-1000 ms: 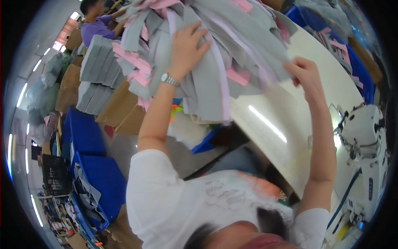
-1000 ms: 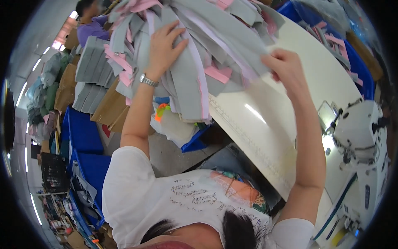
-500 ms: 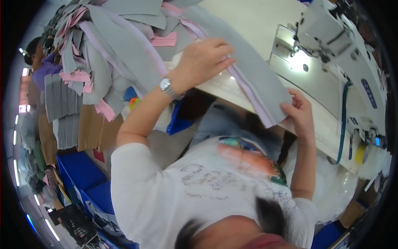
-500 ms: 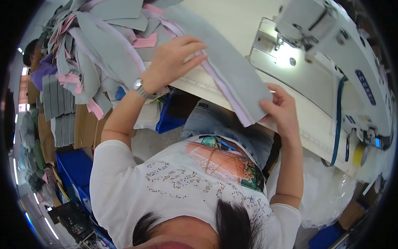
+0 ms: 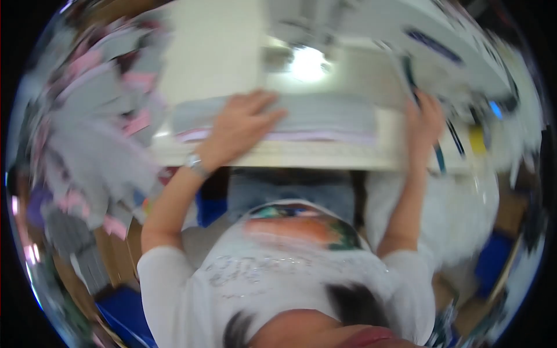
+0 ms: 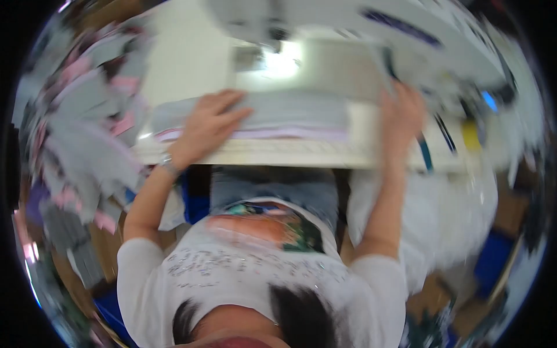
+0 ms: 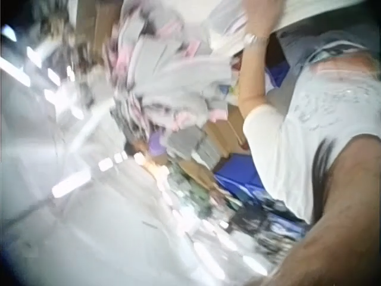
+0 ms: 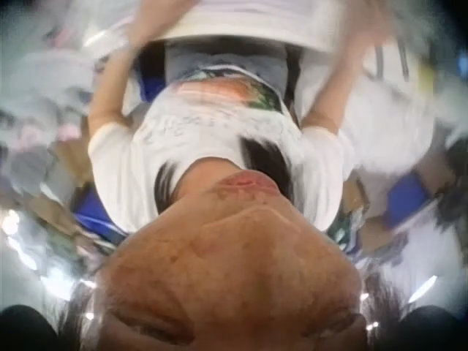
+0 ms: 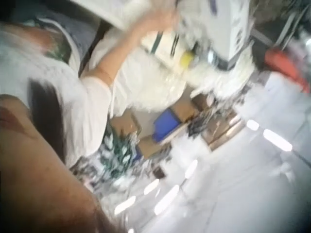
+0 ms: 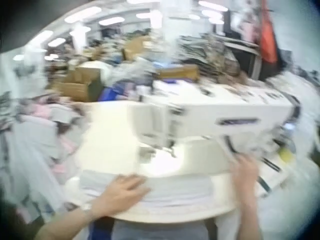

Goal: Sewing fabric and padding strips together using an industrial sewing machine.

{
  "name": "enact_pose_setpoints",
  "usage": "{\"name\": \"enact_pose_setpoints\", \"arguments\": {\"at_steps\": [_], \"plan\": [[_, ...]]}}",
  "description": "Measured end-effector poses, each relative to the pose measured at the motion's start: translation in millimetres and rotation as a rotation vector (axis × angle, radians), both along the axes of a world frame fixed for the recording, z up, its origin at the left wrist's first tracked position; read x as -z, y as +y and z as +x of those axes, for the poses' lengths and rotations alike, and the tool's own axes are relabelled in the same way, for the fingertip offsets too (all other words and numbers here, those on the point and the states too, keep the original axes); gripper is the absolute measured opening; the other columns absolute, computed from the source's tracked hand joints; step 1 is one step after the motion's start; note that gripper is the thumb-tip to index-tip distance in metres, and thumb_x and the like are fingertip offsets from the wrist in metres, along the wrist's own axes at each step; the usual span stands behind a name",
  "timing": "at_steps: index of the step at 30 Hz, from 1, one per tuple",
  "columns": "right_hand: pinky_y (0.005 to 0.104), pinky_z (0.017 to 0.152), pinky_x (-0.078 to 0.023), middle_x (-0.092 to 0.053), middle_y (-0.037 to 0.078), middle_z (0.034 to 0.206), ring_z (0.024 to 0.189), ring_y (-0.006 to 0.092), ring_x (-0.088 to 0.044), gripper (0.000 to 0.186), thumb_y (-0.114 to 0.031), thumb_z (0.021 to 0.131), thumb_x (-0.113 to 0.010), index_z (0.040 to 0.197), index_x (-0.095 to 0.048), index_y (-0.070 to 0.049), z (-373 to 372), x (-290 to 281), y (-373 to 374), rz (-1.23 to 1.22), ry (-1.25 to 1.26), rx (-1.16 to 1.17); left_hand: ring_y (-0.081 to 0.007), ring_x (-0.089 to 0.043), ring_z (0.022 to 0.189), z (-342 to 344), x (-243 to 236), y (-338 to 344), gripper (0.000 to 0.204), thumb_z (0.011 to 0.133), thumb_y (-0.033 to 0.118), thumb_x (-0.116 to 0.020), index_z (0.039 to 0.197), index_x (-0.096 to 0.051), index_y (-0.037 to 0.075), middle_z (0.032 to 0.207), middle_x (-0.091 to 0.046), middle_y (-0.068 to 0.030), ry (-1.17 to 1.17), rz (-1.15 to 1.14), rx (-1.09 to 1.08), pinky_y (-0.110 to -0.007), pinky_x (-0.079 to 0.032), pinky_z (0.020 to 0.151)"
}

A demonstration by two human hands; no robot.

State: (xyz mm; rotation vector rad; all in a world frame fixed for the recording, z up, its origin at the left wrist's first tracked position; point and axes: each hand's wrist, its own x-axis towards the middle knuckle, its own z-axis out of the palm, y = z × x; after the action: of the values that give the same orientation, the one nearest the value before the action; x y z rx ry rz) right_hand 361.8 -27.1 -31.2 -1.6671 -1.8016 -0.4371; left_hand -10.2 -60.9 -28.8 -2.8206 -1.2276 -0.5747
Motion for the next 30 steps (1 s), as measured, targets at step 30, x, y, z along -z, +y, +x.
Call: {"name": "enact_pose_setpoints", "arguments": {"at_steps": [30], "plan": [[0.0314, 0.076, -0.048, -0.069, 0.007, 0.092, 0.086, 0.0231, -0.062, 0.016, -0.01, 0.075, -0.073, 0.091, -0.073, -0.006, -62, -43, -53, -0.418, 0.275, -0.628, -0.0218, -0.053, 0.069, 8, -35, -13, 0.037, 0.081, 0.027, -0.063, 0.118, -0.065, 0.026, 0.074, -0.047, -0.0046, -0.075, 0.13, 0.073, -0.035, -0.042, 0.061]]}}
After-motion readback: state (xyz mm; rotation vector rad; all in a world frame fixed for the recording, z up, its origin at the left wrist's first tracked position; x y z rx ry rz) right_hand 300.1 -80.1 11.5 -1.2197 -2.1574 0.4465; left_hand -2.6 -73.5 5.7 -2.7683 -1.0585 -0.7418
